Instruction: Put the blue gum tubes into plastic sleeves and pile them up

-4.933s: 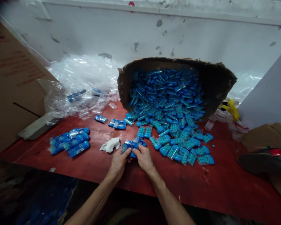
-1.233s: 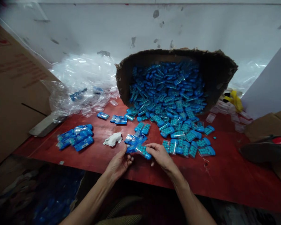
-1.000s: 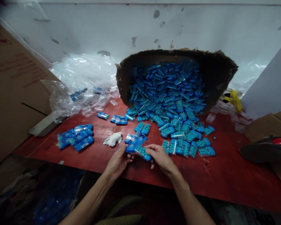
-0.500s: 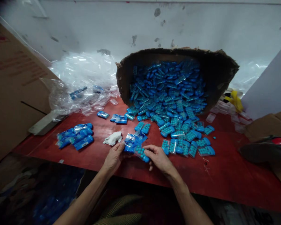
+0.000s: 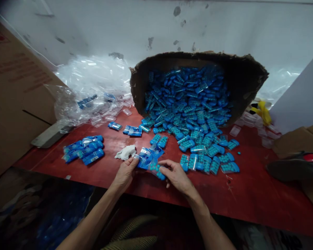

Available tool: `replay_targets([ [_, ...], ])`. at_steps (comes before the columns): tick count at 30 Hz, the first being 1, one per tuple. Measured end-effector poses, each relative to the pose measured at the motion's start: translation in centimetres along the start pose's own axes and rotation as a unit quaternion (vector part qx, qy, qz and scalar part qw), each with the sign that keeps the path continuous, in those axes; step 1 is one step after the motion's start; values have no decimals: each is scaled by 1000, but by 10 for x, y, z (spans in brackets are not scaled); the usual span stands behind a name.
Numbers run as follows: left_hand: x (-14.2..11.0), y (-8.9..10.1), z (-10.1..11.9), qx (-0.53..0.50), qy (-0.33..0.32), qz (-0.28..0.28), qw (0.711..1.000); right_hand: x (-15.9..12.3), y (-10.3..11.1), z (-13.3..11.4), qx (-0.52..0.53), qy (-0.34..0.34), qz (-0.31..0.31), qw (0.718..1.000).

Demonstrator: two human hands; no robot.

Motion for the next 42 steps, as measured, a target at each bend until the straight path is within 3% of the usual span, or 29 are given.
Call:
replay_targets([
  [8,-1,0,0,-41,6,35,999,-1,-7,6,11,-12,-1,1000],
  [15,-3,-1,-6,-36,27,19,999,0,-10,11,6,-26,-10,1000],
  [23,-1,9,5,52,-27,26,998,-2,1,2,-40,44,37,998],
  [34,-7,-2,1,9,13,18,1000,-5,-3,6,-17,5,19,1000],
  [42,-5,0,3,33,-10,7,999,-9,-11,6,18,-6,8,1000],
])
Point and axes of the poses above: each hand's wrist, its own x-axis towards the middle knuckle, its own y-axis out of the back of the hand, z = x × y, the point moved 9 cm from there along x, towards the middle knuckle, and after that the axes turned 15 degrees about -x, right-handed, at the moved point
